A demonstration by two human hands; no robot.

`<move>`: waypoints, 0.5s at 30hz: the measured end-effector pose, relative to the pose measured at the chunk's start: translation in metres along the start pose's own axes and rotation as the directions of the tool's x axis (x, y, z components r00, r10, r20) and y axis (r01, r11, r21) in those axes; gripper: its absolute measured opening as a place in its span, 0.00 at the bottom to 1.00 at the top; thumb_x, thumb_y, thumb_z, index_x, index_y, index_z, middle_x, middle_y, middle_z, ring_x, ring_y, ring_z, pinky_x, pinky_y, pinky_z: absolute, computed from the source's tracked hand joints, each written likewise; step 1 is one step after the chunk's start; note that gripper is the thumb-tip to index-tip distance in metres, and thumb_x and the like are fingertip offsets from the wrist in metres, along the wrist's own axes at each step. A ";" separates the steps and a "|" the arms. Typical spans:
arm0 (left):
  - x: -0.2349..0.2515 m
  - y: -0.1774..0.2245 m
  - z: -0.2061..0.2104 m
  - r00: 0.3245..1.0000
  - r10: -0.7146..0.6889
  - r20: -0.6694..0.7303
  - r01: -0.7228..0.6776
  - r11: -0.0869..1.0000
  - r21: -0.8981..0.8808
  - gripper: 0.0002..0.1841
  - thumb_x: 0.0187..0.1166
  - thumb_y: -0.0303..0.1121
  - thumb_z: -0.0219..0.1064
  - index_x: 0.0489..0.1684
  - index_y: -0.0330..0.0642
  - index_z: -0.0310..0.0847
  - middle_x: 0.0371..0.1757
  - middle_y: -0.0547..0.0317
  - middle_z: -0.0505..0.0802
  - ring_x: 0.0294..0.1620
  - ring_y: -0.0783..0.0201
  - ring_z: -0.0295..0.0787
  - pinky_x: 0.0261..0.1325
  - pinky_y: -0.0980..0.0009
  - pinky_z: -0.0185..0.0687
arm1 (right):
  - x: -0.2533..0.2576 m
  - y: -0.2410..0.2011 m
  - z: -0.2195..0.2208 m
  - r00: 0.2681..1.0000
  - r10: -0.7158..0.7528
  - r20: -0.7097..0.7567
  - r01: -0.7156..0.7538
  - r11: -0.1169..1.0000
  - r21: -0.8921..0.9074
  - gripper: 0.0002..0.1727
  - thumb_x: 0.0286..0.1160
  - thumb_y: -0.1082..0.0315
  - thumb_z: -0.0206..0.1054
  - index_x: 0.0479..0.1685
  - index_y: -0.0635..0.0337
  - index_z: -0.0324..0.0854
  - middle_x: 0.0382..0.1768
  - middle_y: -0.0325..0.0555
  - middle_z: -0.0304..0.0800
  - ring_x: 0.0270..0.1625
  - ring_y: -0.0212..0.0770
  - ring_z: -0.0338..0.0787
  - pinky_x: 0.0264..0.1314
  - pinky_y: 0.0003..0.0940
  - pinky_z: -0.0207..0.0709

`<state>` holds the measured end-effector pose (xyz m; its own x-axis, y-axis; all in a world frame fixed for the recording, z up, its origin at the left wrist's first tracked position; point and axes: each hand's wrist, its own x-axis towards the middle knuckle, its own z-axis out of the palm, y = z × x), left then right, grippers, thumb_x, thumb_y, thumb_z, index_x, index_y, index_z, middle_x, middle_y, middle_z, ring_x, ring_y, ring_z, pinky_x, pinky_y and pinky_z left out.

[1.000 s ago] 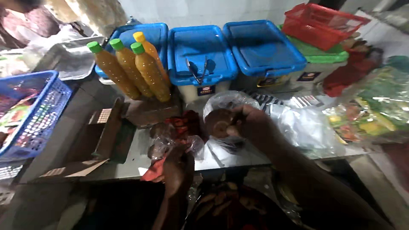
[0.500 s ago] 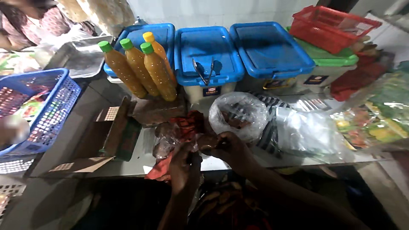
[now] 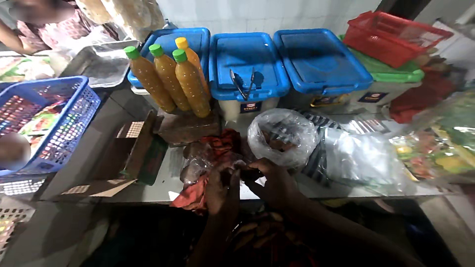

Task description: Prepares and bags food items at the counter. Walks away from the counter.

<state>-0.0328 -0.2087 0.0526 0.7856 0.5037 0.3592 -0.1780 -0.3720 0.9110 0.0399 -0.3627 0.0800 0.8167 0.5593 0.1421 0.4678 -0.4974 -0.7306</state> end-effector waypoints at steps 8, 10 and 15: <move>0.003 -0.012 0.001 0.990 -0.124 0.068 0.135 0.974 -0.184 0.17 0.78 0.32 0.72 0.59 0.34 0.76 0.38 0.55 0.89 0.31 0.61 0.89 0.32 0.64 0.91 | -0.002 0.011 0.003 0.994 -0.110 -0.026 0.109 0.993 -0.042 0.21 0.72 0.54 0.75 0.62 0.52 0.87 0.55 0.43 0.91 0.54 0.33 0.92 0.59 0.32 0.88; 0.002 -0.013 0.000 0.976 -0.186 0.110 0.210 0.938 -0.275 0.17 0.79 0.36 0.72 0.54 0.35 0.74 0.38 0.53 0.89 0.28 0.59 0.88 0.29 0.63 0.91 | -0.002 0.013 0.003 0.993 -0.115 -0.038 0.114 0.993 -0.026 0.21 0.72 0.54 0.76 0.62 0.52 0.87 0.55 0.43 0.91 0.54 0.33 0.91 0.60 0.32 0.88; 0.003 -0.019 -0.005 0.922 -0.309 0.232 0.374 0.862 -0.342 0.10 0.87 0.34 0.63 0.40 0.35 0.78 0.27 0.54 0.87 0.21 0.61 0.84 0.26 0.65 0.86 | -0.001 0.014 0.003 0.992 -0.124 -0.029 0.125 0.992 0.016 0.21 0.72 0.56 0.76 0.62 0.52 0.87 0.57 0.42 0.91 0.58 0.32 0.90 0.64 0.31 0.86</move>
<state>-0.0299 -0.1963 0.0370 0.9171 0.3986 0.0031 -0.0618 0.1345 0.9890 0.0441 -0.3681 0.0674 0.7618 0.5971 0.2513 0.5604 -0.4129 -0.7180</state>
